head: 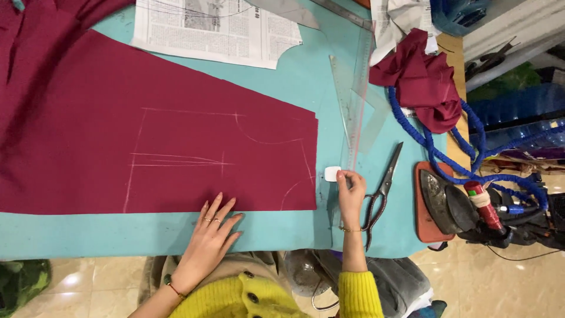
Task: The person traces a pattern onto a maroon fabric using a ruler and chalk, then cuts the fabric along the marked lines with scissors.
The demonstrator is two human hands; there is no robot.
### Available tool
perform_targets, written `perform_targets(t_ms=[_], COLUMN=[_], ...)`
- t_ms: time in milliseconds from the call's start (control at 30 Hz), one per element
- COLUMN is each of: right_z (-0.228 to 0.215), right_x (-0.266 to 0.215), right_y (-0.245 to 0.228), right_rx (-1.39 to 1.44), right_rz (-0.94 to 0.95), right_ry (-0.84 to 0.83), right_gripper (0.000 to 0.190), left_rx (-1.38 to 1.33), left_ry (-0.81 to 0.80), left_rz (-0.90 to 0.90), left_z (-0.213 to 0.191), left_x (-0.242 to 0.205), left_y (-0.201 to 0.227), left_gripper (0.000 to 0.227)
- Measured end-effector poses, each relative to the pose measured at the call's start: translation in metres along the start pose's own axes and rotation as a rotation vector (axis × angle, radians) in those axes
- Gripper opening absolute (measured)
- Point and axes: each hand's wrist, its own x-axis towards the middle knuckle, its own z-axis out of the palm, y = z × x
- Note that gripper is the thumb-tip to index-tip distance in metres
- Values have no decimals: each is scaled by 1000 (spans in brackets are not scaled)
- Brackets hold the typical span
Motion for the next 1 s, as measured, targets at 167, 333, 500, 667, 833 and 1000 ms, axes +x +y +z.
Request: perform_targets(t_ms=[167, 333, 500, 667, 833, 1000], right_z=[-35, -77, -83, -88, -91, -80], right_x=[-15, -43, -59, -54, -60, -104], right_y=[4, 38, 30, 40, 3, 24], right_rx=[-257, -640, -467, -409, -337, -150], right_rz=[-174, -108, 279, 286, 582, 272], right_ry=[81, 177, 89, 178, 322, 554], right_gripper=[26, 40, 64, 58, 61, 65], left_rx=[25, 23, -3, -16, -77, -85], left_ry=[-7, -33, -29, -24, -6, 85], left_rz=[-10, -47, -9, 33, 72, 190], left_z=[13, 14, 19, 8, -20, -63], left_x=[3, 5, 2, -6, -16, -26], left_y=[7, 11, 7, 1, -16, -59], left_gripper=[33, 32, 30, 27, 25, 13])
